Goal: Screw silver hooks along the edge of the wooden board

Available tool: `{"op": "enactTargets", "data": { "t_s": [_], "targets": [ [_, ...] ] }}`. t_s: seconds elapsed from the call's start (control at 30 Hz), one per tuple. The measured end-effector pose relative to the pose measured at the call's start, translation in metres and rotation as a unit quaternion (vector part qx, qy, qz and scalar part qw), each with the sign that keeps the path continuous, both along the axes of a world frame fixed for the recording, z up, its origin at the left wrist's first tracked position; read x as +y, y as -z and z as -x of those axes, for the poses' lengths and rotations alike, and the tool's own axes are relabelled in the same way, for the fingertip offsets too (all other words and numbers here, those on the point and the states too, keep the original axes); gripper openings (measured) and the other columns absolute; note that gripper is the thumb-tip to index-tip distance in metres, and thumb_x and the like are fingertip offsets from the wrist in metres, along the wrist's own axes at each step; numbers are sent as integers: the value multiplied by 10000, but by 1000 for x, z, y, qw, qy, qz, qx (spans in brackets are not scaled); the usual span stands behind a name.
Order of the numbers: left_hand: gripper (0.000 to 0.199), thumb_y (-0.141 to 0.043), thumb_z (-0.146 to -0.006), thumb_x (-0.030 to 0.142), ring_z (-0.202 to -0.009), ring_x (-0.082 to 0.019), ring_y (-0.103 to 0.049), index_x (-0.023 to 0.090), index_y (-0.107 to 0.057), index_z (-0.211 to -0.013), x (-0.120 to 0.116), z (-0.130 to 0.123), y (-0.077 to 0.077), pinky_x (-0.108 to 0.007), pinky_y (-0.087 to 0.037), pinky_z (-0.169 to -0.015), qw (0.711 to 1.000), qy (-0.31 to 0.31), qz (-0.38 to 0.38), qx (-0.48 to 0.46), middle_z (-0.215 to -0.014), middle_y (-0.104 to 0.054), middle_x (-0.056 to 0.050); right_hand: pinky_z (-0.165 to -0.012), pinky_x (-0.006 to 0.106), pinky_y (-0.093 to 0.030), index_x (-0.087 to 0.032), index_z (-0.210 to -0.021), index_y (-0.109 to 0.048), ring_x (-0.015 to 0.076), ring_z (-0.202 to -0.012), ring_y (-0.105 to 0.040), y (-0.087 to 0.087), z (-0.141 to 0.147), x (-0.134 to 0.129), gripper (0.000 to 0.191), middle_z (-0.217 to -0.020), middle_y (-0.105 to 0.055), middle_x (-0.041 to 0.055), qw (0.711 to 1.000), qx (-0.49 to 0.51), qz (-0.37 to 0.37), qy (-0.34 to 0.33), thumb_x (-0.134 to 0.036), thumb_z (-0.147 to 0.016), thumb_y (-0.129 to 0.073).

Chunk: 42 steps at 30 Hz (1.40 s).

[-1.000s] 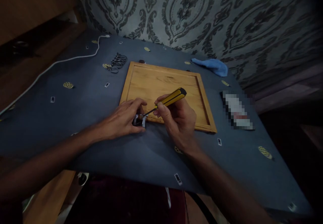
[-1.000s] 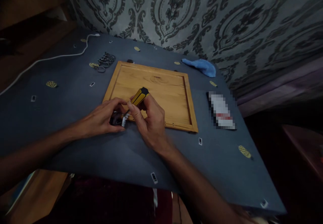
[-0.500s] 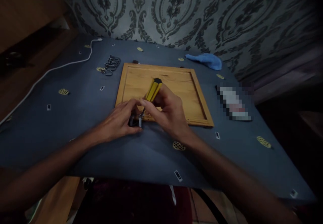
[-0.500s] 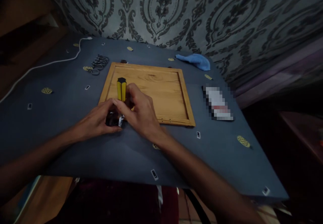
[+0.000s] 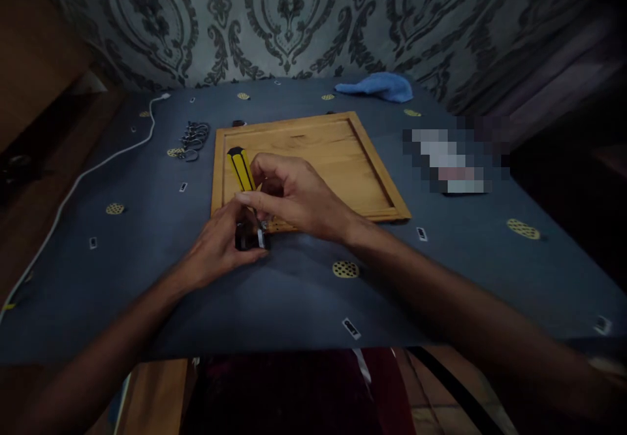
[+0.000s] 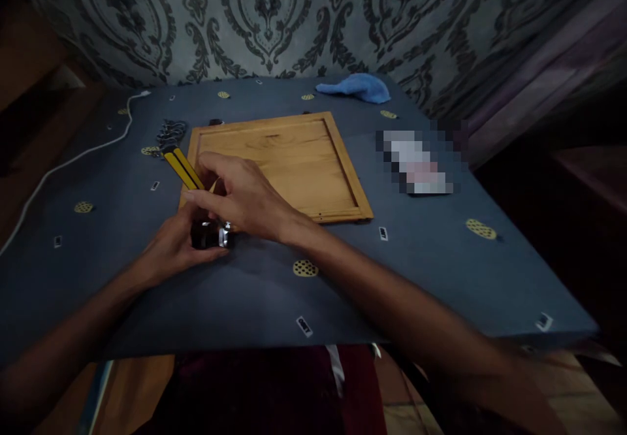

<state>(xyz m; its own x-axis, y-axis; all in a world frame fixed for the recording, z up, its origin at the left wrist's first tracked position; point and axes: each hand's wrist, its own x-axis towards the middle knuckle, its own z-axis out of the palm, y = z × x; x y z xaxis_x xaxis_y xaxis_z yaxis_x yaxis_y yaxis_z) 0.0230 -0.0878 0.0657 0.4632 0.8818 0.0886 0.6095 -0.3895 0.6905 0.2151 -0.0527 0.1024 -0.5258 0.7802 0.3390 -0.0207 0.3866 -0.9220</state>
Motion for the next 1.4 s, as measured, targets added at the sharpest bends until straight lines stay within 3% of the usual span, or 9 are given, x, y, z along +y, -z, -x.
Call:
{"op": "enactTargets", "data": {
  "t_s": [0.17, 0.37, 0.47, 0.6, 0.8, 0.97, 1.2, 1.4],
  "targets": [
    [464, -773, -761, 361, -930, -242, -695, 226, -483, -1097, 0, 0, -2, -389, -553, -833, 1000, -11, 8, 7, -1022, -688, -23, -546, 256, -480, -233, -837, -453, 119, -610, -583, 4, -1, -4, 223, -732, -550, -59, 999, 45, 27, 10, -188, -900, -662],
    [513, -773, -773, 376, -923, -230, -715, 239, -471, -1164, -1, 1, 1, -359, -566, -798, 1000, -16, -1, 16, -1022, -704, -6, -640, 261, -519, -209, -866, -512, 122, -692, -615, -1, -12, -6, 126, -770, -617, -26, 999, 11, 20, -23, -221, -959, -596],
    [502, -778, -772, 367, -927, -224, -712, 237, -478, -1153, -1, 2, 3, -363, -573, -817, 1000, -20, -11, 18, -1026, -701, -5, -628, 259, -517, -194, -862, -552, 133, -705, -636, -1, -14, -7, 142, -767, -628, -16, 999, 20, 29, -39, -264, -955, -633],
    [486, -792, -765, 389, -943, -240, -704, 229, -489, -1109, -2, 3, 2, -388, -579, -822, 999, -32, -1, 27, -1027, -691, -22, -597, 258, -512, -207, -848, -547, 138, -692, -621, 4, -10, -8, 207, -735, -600, -33, 999, 39, 23, -10, -314, -925, -707],
    [482, -787, -767, 383, -951, -240, -705, 231, -489, -1114, -2, 1, 1, -390, -578, -829, 999, -23, -17, 26, -1034, -699, -25, -616, 263, -540, -242, -803, -447, 134, -713, -618, 5, -8, -6, 262, -748, -593, -45, 999, 38, 6, 7, -236, -919, -682],
    [521, -785, -763, 356, -956, -240, -716, 229, -475, -1161, -2, -1, -2, -387, -580, -836, 999, -24, -16, 27, -1050, -707, -25, -583, 247, -532, -221, -793, -476, 117, -667, -647, 1, -12, -3, 193, -745, -609, -37, 998, 37, 27, -44, -172, -939, -593],
    [473, -785, -768, 360, -948, -236, -722, 227, -481, -1105, -2, 2, 0, -383, -587, -830, 1000, -19, -5, 23, -1019, -716, -18, -583, 253, -514, -216, -799, -501, 126, -665, -608, 5, -10, -9, 220, -714, -581, -45, 998, 63, 24, 10, -213, -898, -698],
    [487, -787, -764, 378, -948, -240, -712, 230, -476, -1107, -2, 1, -1, -377, -581, -801, 999, -30, -6, 38, -1033, -695, -21, -622, 257, -526, -210, -818, -506, 129, -704, -642, 2, -14, -7, 164, -754, -592, -40, 998, 44, 30, -32, -153, -919, -624]
  ]
}}
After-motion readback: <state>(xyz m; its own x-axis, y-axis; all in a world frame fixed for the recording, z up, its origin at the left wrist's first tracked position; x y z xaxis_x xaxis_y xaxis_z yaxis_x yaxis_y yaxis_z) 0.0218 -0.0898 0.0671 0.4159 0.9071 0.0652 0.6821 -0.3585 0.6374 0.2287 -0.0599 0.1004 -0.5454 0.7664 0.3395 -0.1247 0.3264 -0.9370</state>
